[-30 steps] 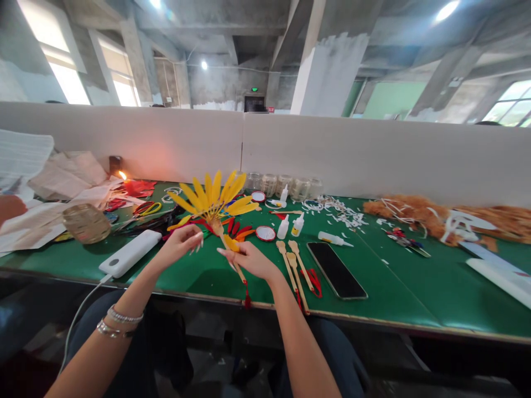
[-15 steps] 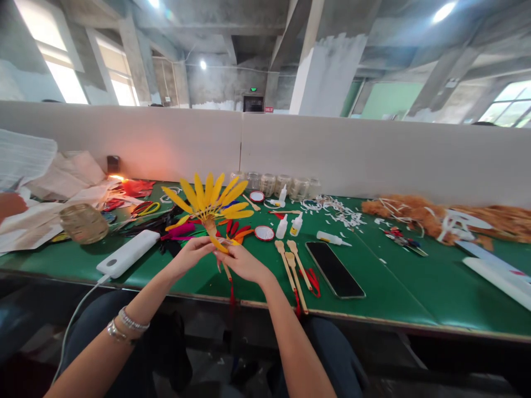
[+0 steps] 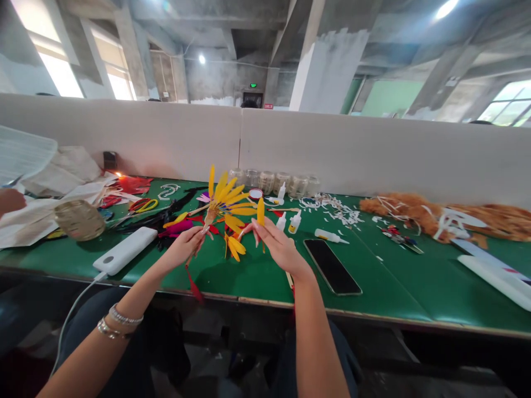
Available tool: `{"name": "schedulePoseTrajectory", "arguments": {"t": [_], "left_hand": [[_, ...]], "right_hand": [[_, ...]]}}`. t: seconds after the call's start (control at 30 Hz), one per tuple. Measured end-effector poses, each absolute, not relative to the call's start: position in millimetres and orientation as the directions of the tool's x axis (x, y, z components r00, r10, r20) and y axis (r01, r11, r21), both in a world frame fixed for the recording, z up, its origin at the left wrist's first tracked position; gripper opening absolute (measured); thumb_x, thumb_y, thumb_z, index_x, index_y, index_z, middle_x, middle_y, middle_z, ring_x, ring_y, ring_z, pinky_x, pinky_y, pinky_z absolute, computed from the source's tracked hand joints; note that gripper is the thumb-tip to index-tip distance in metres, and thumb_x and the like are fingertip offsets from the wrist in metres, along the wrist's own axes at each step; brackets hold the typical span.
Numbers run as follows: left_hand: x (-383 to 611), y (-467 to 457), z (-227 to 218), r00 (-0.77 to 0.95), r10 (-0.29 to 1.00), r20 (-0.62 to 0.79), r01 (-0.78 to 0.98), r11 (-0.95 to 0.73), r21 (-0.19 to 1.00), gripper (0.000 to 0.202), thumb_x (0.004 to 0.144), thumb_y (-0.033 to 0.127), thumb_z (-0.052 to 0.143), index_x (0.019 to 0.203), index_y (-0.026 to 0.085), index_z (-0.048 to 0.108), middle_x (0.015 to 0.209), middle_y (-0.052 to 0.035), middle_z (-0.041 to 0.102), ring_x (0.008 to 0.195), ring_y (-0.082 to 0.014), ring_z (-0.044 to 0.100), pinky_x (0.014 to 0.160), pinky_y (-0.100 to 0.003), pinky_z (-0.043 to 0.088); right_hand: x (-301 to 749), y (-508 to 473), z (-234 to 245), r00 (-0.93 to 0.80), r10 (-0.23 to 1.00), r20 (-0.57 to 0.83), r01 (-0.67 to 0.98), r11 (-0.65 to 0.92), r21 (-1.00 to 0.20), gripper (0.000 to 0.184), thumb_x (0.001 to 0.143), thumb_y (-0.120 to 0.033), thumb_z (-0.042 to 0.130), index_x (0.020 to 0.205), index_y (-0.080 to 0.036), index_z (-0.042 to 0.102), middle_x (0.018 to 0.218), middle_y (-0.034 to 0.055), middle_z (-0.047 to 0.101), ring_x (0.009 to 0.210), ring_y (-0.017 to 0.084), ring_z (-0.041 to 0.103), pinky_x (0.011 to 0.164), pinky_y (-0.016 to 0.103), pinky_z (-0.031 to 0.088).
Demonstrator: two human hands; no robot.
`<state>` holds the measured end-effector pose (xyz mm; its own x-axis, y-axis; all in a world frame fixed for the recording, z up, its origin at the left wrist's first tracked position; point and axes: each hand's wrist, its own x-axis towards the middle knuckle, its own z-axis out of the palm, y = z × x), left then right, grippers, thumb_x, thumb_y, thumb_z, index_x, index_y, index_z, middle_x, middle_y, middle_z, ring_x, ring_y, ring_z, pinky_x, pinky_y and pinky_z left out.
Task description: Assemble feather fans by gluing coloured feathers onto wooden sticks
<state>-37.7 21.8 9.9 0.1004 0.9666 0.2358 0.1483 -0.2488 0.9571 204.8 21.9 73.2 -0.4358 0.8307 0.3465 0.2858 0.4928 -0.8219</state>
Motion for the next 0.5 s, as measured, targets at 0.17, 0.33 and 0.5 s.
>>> {"name": "schedulePoseTrajectory", "arguments": {"t": [0.17,0.33,0.5], "left_hand": [[-37.6,15.5,14.3,0.279,0.95,0.142,0.238,-0.212,0.948,0.044,0.082,0.053,0.042,0.084,0.012,0.058,0.049,0.0066,0.032,0.039,-0.0064,0.031,0.037,-0.018,0.027],[-37.4,17.9,9.4,0.392,0.915,0.092,0.256,-0.205,0.945,0.043,0.084,0.048,0.04,0.093,0.01,0.059,0.053,0.0057,0.033,0.042,-0.0055,0.028,0.039,-0.018,0.023],[-38.4,19.6,5.6,0.337,0.929,0.154,0.355,-0.277,0.893,0.036,0.085,0.04,0.039,0.088,0.01,0.059,0.059,0.0019,0.045,0.046,-0.0066,0.035,0.042,-0.018,0.027]], "right_hand": [[204.0,24.3,72.3,-0.361,0.833,0.418,0.356,0.538,-0.764,0.043,0.083,-0.053,0.043,0.085,-0.018,0.069,0.07,0.0033,0.05,0.071,0.014,0.051,0.069,0.026,0.043],[197.8,23.9,68.5,-0.443,0.863,0.244,0.219,0.368,-0.904,0.045,0.083,-0.054,0.042,0.084,-0.015,0.064,0.042,-0.0038,0.045,0.037,0.009,0.043,0.046,0.024,0.039],[191.2,25.5,67.0,-0.358,0.855,0.376,0.085,0.431,-0.898,0.032,0.078,-0.047,0.055,0.064,-0.018,0.05,0.054,-0.0036,0.049,0.046,0.007,0.044,0.046,0.021,0.037]]}}
